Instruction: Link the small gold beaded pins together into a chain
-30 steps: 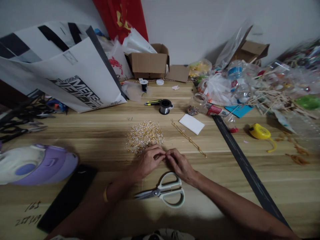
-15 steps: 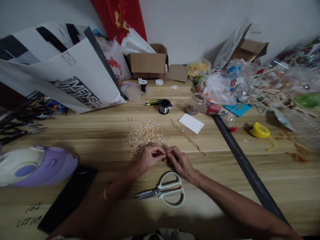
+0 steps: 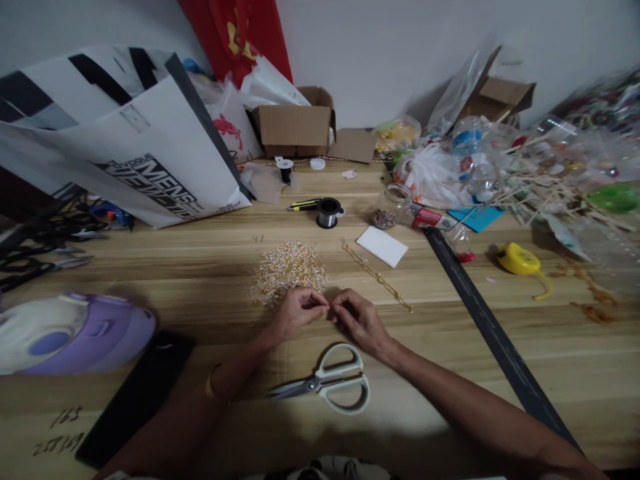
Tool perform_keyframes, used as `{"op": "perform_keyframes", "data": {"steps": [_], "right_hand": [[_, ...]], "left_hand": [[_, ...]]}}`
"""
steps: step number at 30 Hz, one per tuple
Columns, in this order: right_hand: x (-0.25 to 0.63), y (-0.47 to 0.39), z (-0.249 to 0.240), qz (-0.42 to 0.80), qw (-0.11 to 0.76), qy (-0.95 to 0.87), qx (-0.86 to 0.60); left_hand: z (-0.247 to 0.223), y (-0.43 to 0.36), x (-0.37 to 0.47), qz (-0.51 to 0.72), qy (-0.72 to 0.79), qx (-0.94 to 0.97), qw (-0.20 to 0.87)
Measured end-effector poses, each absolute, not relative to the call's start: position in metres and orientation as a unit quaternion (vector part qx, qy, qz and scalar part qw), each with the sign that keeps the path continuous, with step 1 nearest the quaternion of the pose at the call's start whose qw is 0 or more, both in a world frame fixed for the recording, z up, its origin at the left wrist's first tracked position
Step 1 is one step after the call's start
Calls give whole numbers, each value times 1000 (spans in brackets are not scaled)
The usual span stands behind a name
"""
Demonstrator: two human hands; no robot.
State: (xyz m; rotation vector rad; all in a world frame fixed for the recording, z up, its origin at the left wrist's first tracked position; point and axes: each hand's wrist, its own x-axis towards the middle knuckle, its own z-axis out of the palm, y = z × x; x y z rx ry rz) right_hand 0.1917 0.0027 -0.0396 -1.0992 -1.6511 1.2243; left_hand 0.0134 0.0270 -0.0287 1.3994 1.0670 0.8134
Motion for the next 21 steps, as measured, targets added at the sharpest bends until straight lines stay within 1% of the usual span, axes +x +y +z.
{"op": "perform_keyframes", "data": {"steps": [10, 21], "right_hand": [[190, 6, -41, 584, 432, -552, -411], [190, 7, -36, 601, 439, -525, -413]], "left_hand": [[-30, 29, 13, 341, 459, 584, 576], [-32, 30, 12, 341, 455, 583, 581]]}}
